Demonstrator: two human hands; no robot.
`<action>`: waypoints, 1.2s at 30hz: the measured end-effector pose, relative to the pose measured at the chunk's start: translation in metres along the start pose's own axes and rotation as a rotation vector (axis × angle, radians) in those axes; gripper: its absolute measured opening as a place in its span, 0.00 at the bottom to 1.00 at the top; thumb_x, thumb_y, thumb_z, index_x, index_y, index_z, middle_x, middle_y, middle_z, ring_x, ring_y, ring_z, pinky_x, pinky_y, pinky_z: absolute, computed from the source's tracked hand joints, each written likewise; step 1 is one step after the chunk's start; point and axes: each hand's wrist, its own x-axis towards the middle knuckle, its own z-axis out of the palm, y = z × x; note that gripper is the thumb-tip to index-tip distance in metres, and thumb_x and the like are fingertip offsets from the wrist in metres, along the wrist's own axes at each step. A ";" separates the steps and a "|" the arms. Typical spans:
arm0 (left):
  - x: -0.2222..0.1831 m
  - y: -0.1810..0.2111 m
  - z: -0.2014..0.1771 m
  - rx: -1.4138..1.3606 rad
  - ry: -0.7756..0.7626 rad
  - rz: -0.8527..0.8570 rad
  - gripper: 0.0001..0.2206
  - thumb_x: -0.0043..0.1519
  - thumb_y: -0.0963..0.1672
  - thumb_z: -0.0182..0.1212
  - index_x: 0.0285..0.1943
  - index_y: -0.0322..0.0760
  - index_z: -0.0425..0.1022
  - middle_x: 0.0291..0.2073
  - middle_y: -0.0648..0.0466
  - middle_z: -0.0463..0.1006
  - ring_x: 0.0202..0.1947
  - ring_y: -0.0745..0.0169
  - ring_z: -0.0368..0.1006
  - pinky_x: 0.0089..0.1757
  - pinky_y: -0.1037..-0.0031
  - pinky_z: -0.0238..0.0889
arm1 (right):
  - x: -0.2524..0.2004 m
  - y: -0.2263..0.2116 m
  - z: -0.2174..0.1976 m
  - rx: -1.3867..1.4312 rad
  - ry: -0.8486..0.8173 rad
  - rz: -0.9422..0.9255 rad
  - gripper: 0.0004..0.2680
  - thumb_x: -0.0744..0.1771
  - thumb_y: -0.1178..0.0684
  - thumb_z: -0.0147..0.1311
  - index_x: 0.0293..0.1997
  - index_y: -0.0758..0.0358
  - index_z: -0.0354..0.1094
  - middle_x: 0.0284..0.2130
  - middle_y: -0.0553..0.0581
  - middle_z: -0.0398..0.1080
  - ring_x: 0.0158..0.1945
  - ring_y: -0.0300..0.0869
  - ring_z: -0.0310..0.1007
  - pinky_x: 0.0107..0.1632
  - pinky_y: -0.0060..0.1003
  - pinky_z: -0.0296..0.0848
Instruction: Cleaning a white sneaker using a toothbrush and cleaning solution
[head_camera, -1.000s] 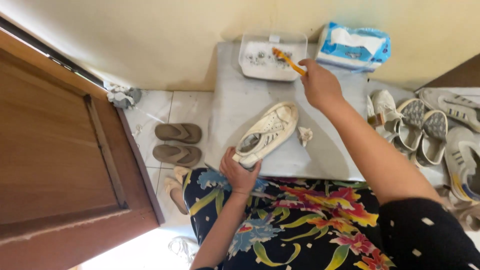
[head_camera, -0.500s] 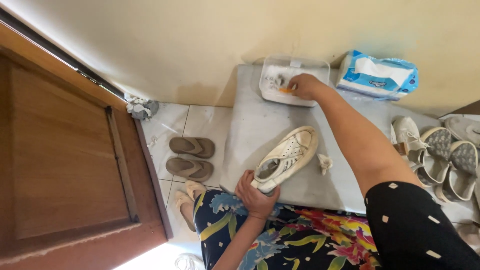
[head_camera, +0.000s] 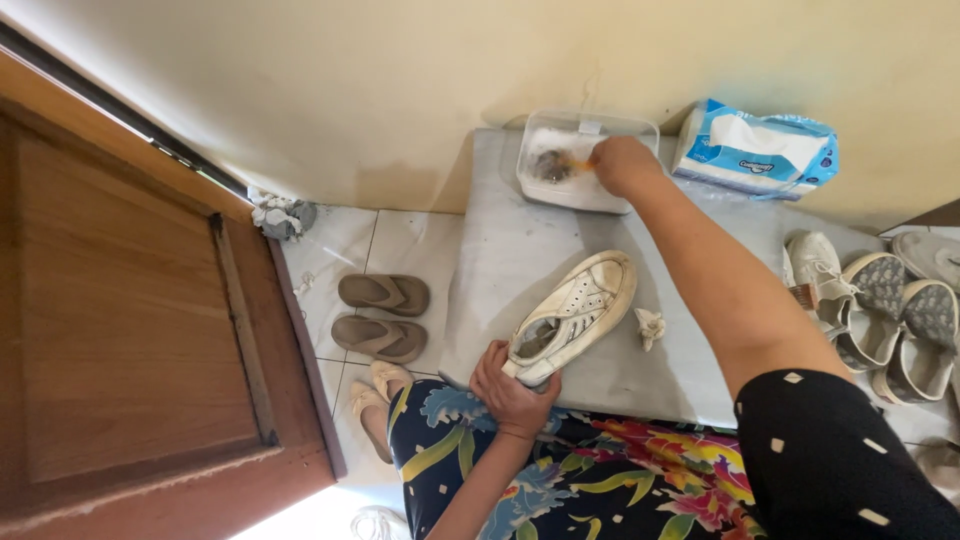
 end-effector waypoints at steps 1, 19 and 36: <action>0.001 0.001 -0.002 -0.002 0.002 0.001 0.38 0.46 0.62 0.69 0.57 0.37 0.69 0.54 0.48 0.74 0.54 0.41 0.70 0.52 0.50 0.53 | -0.007 -0.007 -0.008 -0.001 0.002 0.000 0.09 0.67 0.54 0.56 0.49 0.54 0.80 0.36 0.60 0.79 0.44 0.55 0.80 0.48 0.49 0.78; 0.003 -0.005 -0.005 -0.007 -0.073 0.011 0.40 0.37 0.56 0.76 0.57 0.38 0.68 0.56 0.50 0.73 0.55 0.46 0.69 0.55 0.52 0.53 | -0.202 -0.011 -0.041 -0.083 0.417 -0.014 0.16 0.71 0.60 0.48 0.68 0.57 0.69 0.42 0.64 0.67 0.40 0.61 0.79 0.40 0.51 0.81; 0.004 -0.007 -0.013 -0.019 -0.104 0.086 0.44 0.37 0.52 0.77 0.65 0.36 0.65 0.57 0.51 0.75 0.55 0.53 0.72 0.56 0.59 0.53 | -0.398 -0.014 0.019 0.255 -0.037 -0.021 0.21 0.67 0.57 0.42 0.70 0.41 0.62 0.40 0.67 0.70 0.42 0.69 0.75 0.45 0.62 0.76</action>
